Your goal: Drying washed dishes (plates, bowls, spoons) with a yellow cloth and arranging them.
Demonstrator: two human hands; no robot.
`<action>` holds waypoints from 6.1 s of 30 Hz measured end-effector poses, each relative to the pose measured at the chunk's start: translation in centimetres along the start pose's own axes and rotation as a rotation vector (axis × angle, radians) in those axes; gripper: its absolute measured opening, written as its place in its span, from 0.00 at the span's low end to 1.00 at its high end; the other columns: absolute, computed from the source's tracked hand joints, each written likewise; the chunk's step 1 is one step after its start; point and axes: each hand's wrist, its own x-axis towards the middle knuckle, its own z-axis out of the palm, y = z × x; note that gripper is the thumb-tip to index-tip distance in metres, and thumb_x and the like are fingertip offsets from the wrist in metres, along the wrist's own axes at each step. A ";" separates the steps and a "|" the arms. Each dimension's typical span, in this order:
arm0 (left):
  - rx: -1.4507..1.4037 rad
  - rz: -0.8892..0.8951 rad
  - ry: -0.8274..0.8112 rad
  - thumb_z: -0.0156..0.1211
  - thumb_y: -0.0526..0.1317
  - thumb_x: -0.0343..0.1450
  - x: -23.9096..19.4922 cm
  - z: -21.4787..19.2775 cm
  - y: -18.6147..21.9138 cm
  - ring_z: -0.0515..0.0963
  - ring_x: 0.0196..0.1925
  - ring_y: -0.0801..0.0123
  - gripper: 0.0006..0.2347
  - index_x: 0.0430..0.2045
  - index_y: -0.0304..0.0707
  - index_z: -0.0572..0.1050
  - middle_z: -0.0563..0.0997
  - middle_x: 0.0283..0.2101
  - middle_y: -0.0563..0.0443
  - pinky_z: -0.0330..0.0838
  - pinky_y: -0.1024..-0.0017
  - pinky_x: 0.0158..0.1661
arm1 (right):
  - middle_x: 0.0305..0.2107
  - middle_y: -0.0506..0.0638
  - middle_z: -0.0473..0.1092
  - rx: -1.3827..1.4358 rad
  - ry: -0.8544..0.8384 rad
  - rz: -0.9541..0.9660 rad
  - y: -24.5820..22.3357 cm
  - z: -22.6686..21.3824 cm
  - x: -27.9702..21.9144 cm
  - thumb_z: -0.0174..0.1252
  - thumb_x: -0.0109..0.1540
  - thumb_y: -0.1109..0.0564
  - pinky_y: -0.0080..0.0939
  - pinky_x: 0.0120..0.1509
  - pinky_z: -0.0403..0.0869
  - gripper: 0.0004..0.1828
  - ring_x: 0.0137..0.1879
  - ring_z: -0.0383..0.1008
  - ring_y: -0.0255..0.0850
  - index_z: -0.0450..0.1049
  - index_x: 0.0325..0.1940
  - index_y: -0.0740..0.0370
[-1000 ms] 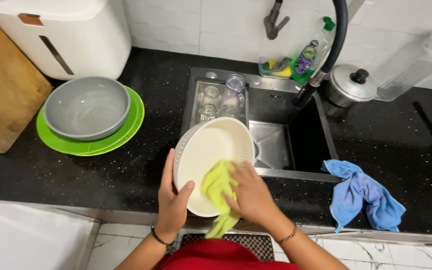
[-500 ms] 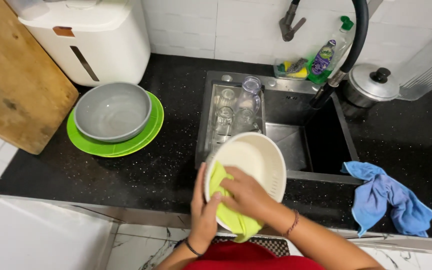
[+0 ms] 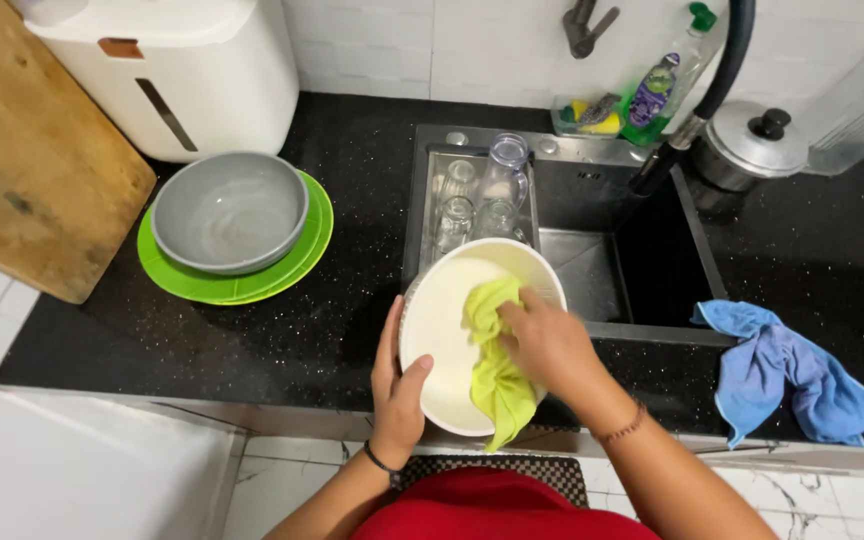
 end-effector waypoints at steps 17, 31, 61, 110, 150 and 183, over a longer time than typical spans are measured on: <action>0.260 0.017 -0.212 0.57 0.31 0.69 -0.5 1.7 0.6 0.69 0.69 0.59 0.32 0.71 0.29 0.56 0.69 0.66 0.37 0.60 0.67 0.68 | 0.39 0.57 0.73 -0.087 0.308 -0.130 1.0 -0.5 0.0 0.67 0.49 0.58 0.54 0.43 0.76 0.14 0.45 0.76 0.55 0.76 0.38 0.60; 0.226 0.080 -0.181 0.53 0.31 0.71 -0.6 3.0 1.9 0.66 0.72 0.58 0.29 0.71 0.28 0.57 0.66 0.71 0.37 0.57 0.66 0.71 | 0.50 0.70 0.69 0.402 0.304 -0.309 -1.3 4.8 -2.0 0.65 0.54 0.62 0.52 0.52 0.77 0.10 0.49 0.75 0.63 0.69 0.32 0.66; 0.230 -0.415 -0.325 0.60 0.48 0.69 3.1 -4.1 6.7 0.74 0.64 0.56 0.45 0.78 0.53 0.35 0.63 0.73 0.45 0.73 0.56 0.56 | 0.31 0.53 0.73 0.268 -0.213 -0.575 1.5 -8.6 -5.0 0.66 0.51 0.57 0.54 0.45 0.73 0.08 0.42 0.76 0.54 0.75 0.31 0.59; -0.337 -0.214 0.038 0.47 0.47 0.77 4.3 3.1 3.5 0.80 0.50 0.61 0.20 0.56 0.30 0.69 0.79 0.51 0.42 0.76 0.65 0.52 | 0.59 0.43 0.69 -0.009 0.573 -0.653 -1.2 3.1 -5.5 0.64 0.62 0.54 0.66 0.81 0.56 0.08 0.72 0.63 0.50 0.80 0.46 0.50; -0.153 -0.201 0.192 0.42 0.45 0.80 4.7 2.8 1.4 0.82 0.45 0.67 0.18 0.51 0.26 0.72 0.82 0.47 0.43 0.76 0.70 0.47 | 0.62 0.62 0.69 0.501 0.359 -0.123 1.5 -0.7 -3.1 0.56 0.63 0.48 0.55 0.73 0.68 0.23 0.68 0.69 0.64 0.74 0.61 0.59; 0.225 -0.162 -0.324 0.47 0.39 0.79 6.3 -4.1 0.8 0.67 0.30 0.84 0.12 0.27 0.31 0.72 0.73 0.26 0.60 0.65 0.80 0.29 | 0.55 0.63 0.72 0.270 0.563 -0.481 -3.2 -6.0 0.9 0.62 0.56 0.52 0.56 0.72 0.68 0.17 0.65 0.70 0.61 0.76 0.48 0.60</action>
